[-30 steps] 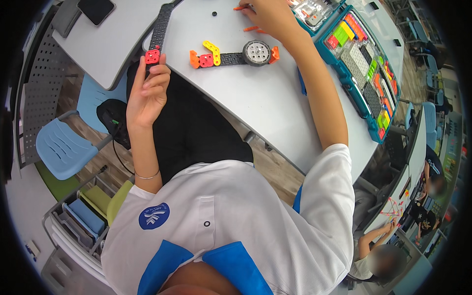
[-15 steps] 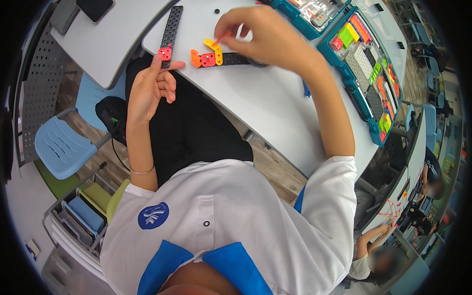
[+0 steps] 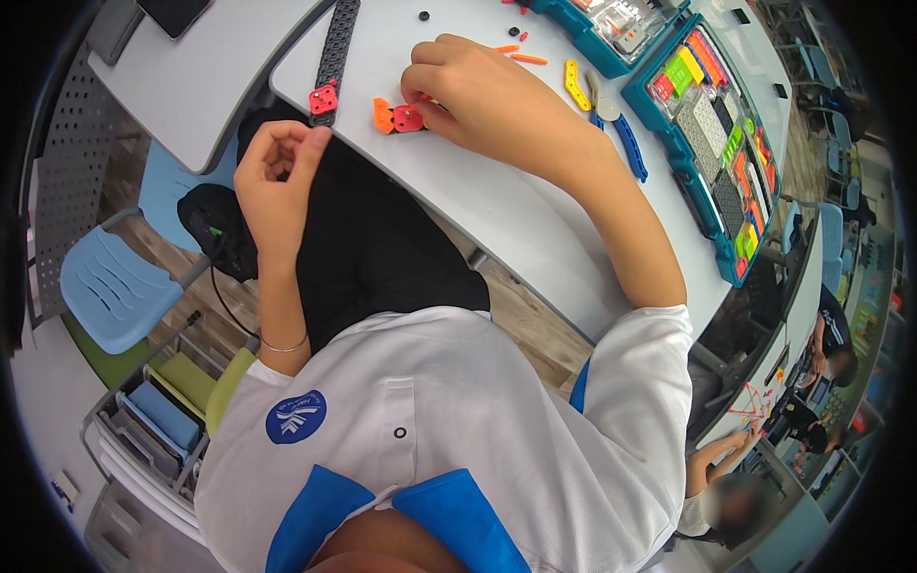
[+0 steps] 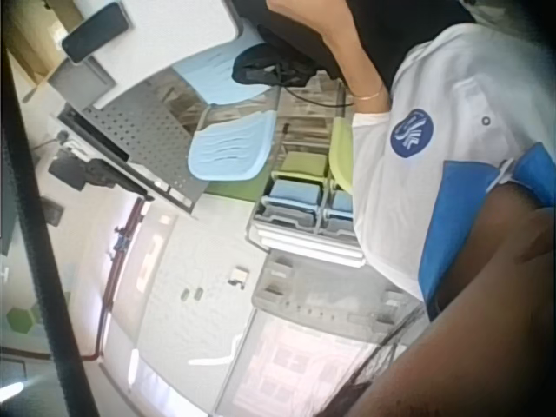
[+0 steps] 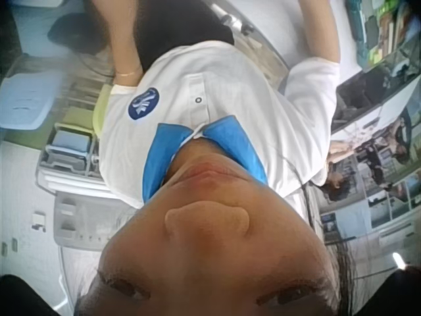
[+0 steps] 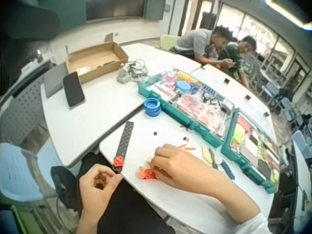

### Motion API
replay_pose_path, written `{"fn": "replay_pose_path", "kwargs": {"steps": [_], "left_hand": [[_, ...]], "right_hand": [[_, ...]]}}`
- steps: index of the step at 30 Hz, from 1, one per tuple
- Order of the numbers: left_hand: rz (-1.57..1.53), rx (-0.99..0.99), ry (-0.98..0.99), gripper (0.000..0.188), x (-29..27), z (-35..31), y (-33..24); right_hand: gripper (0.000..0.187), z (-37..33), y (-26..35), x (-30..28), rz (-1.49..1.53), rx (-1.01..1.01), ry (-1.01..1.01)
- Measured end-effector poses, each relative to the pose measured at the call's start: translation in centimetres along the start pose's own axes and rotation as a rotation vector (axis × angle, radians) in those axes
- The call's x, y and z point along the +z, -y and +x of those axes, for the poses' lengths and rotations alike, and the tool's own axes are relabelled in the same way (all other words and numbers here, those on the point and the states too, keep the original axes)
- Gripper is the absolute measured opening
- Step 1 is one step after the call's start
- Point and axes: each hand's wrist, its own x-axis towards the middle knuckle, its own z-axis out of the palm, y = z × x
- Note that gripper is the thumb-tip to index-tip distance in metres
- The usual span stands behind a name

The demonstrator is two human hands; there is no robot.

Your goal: The person assembles a construction toy using colorful plastic beams, connectors, and pins. They attach red and yellow pieces to a black beam, insert pins, and add a circular component to the structure.

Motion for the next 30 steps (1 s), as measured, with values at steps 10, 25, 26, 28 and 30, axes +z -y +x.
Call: {"fn": "replay_pose_path", "kwargs": {"steps": [10, 25, 26, 28, 30], "left_hand": [[0.351, 0.598, 0.089, 0.055, 4.0, -0.2, 0.1], [0.251, 0.503, 0.055, 0.037, 4.7, 0.0, 0.4], [0.253, 0.504, 0.056, 0.037, 4.8, 0.0, 0.5], [0.258, 0.504, 0.058, 0.038, 4.8, 0.0, 0.6], [0.252, 0.506, 0.06, 0.038, 4.7, 0.2, 0.6]], "right_hand": [[0.02, 0.2, 1.9, 1.1, -0.282, -0.01, 0.054], [0.017, -1.9, -8.5, -3.1, -0.216, 0.388, -0.008], [0.017, -2.1, -9.6, -2.8, -0.308, 0.478, 0.003], [0.017, -2.4, -10.3, -2.0, -0.235, 0.492, -0.036], [0.018, -2.3, -10.3, -1.9, -0.212, 0.524, -0.026]]}}
